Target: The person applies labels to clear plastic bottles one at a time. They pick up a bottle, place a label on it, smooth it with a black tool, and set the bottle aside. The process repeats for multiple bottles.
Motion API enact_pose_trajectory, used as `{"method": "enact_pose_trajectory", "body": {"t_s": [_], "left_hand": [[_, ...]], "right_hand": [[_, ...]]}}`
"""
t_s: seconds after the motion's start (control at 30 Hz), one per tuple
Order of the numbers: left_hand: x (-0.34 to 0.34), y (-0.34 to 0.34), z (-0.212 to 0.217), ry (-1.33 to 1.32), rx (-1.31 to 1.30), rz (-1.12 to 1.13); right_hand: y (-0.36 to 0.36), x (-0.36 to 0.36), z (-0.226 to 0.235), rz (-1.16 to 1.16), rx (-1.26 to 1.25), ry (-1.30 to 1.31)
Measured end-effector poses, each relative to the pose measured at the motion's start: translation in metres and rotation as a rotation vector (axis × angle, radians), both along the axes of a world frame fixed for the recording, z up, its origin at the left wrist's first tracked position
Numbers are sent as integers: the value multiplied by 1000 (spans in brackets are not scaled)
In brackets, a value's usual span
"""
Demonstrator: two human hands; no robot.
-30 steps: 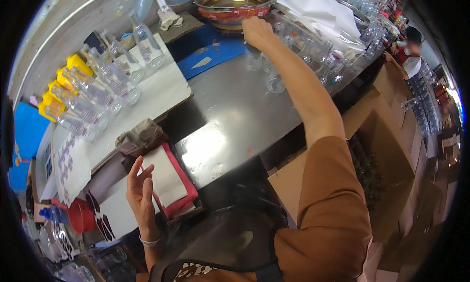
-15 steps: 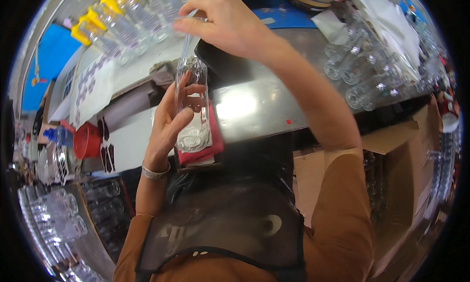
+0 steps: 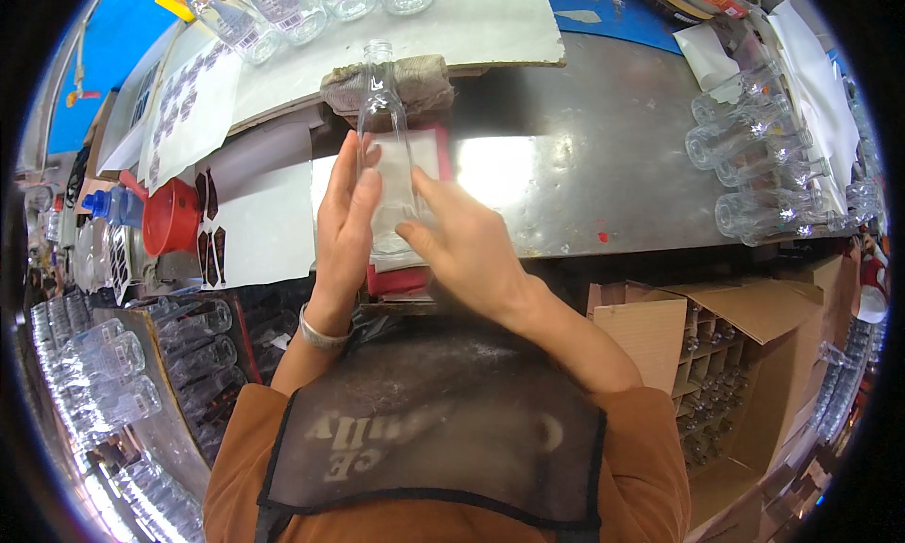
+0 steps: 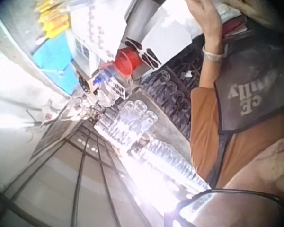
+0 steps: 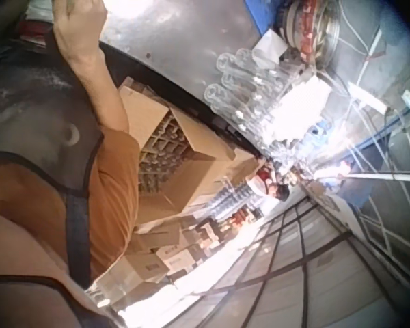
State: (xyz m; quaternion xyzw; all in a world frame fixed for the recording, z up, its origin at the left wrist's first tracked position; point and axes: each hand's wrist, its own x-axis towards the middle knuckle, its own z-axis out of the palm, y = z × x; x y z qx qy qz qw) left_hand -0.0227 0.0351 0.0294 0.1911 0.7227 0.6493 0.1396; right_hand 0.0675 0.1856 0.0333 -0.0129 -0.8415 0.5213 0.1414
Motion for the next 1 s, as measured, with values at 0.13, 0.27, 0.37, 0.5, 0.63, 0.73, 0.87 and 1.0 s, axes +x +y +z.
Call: {"method": "enact_pose_trajectory", "body": {"t_s": [0.13,0.27,0.37,0.5,0.63,0.73,0.87,1.0], "left_hand": [[-15,0,-23,-133,150,42],[-3,8,3,-4,85,86],[-11,2,-13,-65,70,13],[-16,4,-21,-252,193,-14],[-8,14,-15,-138,161,-7],[-10,20,-24,-232,307,4],[-7,23,-21,-167,245,25],[0,20,-19,-51,188,45]], "right_hand": [[9,4,11,-57,-71,12],[5,1,-11,-41,-111,-68],[-4,7,-3,-36,55,39],[-1,5,-10,-70,-10,-5],[1,6,-17,-48,-51,-81],[0,6,-12,-65,21,-47],[7,4,-16,-36,15,-74],[11,3,-18,20,-175,-240]]}}
